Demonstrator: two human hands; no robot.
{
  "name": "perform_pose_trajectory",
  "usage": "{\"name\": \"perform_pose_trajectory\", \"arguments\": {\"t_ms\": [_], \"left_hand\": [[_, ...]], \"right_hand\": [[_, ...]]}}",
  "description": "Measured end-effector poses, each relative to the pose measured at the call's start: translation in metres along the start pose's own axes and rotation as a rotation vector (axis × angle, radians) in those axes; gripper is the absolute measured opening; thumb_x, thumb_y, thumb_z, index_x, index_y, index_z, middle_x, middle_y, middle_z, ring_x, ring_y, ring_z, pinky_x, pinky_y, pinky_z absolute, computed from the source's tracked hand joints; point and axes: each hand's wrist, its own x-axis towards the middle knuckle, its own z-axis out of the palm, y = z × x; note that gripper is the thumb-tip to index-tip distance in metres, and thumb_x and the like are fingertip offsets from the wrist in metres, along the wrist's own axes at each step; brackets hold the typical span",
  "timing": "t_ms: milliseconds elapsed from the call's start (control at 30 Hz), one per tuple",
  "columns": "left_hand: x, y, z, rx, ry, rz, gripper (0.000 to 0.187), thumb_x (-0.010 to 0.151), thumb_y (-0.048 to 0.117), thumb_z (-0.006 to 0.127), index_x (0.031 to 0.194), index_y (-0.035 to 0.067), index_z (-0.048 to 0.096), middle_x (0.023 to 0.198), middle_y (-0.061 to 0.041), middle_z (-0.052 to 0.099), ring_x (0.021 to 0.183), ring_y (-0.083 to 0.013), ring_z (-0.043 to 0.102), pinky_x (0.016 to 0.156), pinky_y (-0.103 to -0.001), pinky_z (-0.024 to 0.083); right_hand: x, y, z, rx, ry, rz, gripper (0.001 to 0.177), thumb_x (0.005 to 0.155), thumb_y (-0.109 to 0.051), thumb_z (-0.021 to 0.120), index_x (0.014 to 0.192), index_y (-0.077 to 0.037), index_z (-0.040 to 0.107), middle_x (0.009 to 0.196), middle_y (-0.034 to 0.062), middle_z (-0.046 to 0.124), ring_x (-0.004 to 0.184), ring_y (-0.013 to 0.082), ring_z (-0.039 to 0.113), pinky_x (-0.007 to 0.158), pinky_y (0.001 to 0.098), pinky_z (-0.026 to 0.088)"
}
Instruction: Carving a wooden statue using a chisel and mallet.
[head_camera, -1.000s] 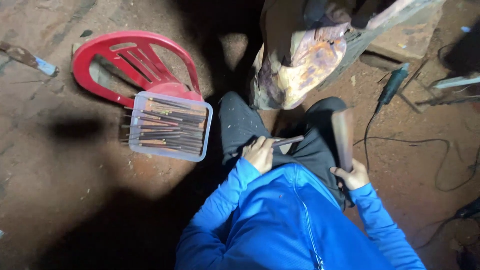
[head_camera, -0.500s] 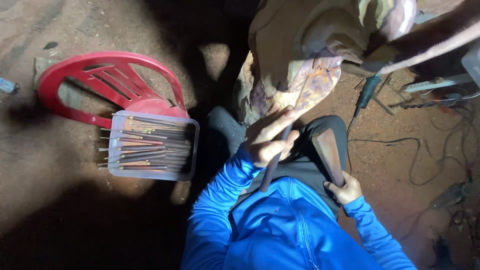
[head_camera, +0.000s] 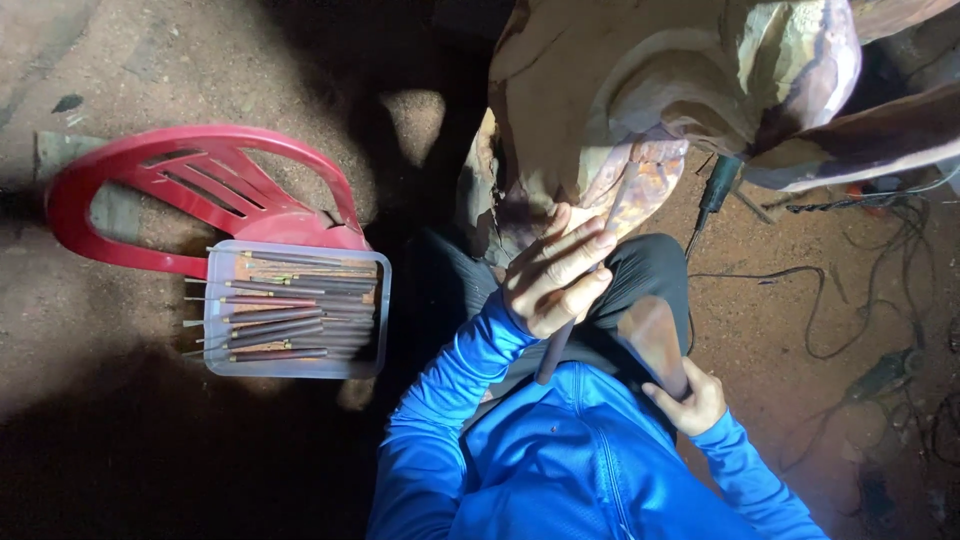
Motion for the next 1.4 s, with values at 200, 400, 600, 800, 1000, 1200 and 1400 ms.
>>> {"name": "perform_pose_trajectory", "arguments": {"t_ms": [200, 400, 600, 800, 1000, 1200, 1400], "left_hand": [[0.001, 0.003, -0.015, -0.037, -0.344, -0.053, 0.005, 0.102, -0.004, 0.061, 0.105, -0.003, 0.065, 0.123, -0.029, 0.065, 0.111, -0.0483, 0.072, 0.105, -0.064, 0.054], [0.003, -0.001, -0.02, -0.113, -0.33, -0.142, 0.017, 0.096, -0.01, 0.069, 0.11, -0.004, 0.063, 0.125, -0.028, 0.065, 0.114, -0.0488, 0.07, 0.106, -0.067, 0.055], [0.012, -0.009, -0.017, -0.19, -0.387, -0.162, 0.021, 0.098, -0.007, 0.063, 0.118, -0.004, 0.059, 0.13, -0.028, 0.062, 0.12, -0.0497, 0.066, 0.109, -0.068, 0.054], [0.017, -0.017, 0.002, -0.077, -0.005, 0.001, 0.013, 0.094, 0.002, 0.064, 0.085, 0.004, 0.073, 0.106, -0.021, 0.078, 0.091, -0.037, 0.079, 0.094, -0.053, 0.06], [0.018, -0.019, 0.001, -0.051, -0.017, 0.019, 0.013, 0.093, 0.004, 0.062, 0.085, 0.005, 0.072, 0.106, -0.02, 0.079, 0.091, -0.0352, 0.079, 0.094, -0.05, 0.061], [0.018, -0.02, 0.002, -0.03, -0.039, 0.036, 0.014, 0.094, 0.004, 0.059, 0.088, 0.005, 0.072, 0.109, -0.02, 0.078, 0.092, -0.035, 0.079, 0.094, -0.046, 0.061], [0.017, -0.024, 0.01, -0.012, -0.004, 0.038, 0.014, 0.095, 0.006, 0.06, 0.087, 0.004, 0.072, 0.107, -0.02, 0.078, 0.092, -0.0346, 0.079, 0.094, -0.046, 0.061]], "right_hand": [[0.015, -0.076, -0.025, -0.112, 0.057, -0.398, 0.033, 0.065, -0.021, 0.071, 0.066, -0.013, 0.039, 0.058, 0.0017, 0.036, 0.047, 0.022, 0.032, 0.048, 0.0387, 0.034], [0.037, -0.135, -0.035, 0.066, 0.022, -0.763, 0.039, 0.077, -0.033, 0.081, 0.084, -0.002, 0.059, 0.087, 0.0194, 0.073, 0.071, 0.0297, 0.075, 0.065, 0.0392, 0.06], [0.056, -0.218, -0.022, 0.005, -0.049, -0.9, 0.024, 0.089, -0.023, 0.074, 0.09, -0.001, 0.065, 0.095, 0.0159, 0.076, 0.079, 0.0327, 0.077, 0.069, 0.0397, 0.061], [0.074, -0.252, -0.004, 0.044, 0.174, -0.97, 0.022, 0.089, -0.021, 0.075, 0.076, -0.005, 0.066, 0.084, 0.0137, 0.076, 0.063, 0.0335, 0.072, 0.056, 0.0415, 0.058], [0.078, -0.245, 0.002, -0.061, 0.154, -0.97, 0.038, 0.099, -0.038, 0.06, 0.078, -0.008, 0.068, 0.092, 0.0135, 0.076, 0.061, 0.0304, 0.068, 0.055, 0.0402, 0.052], [0.081, -0.237, 0.007, -0.033, 0.069, -0.962, 0.037, 0.102, -0.041, 0.055, 0.084, -0.013, 0.071, 0.095, 0.0088, 0.076, 0.065, 0.0273, 0.068, 0.059, 0.0385, 0.053], [0.083, -0.227, 0.007, -0.056, 0.09, -0.925, 0.04, 0.102, -0.039, 0.054, 0.081, -0.009, 0.07, 0.096, 0.0117, 0.077, 0.065, 0.0306, 0.068, 0.058, 0.0405, 0.053]]}}
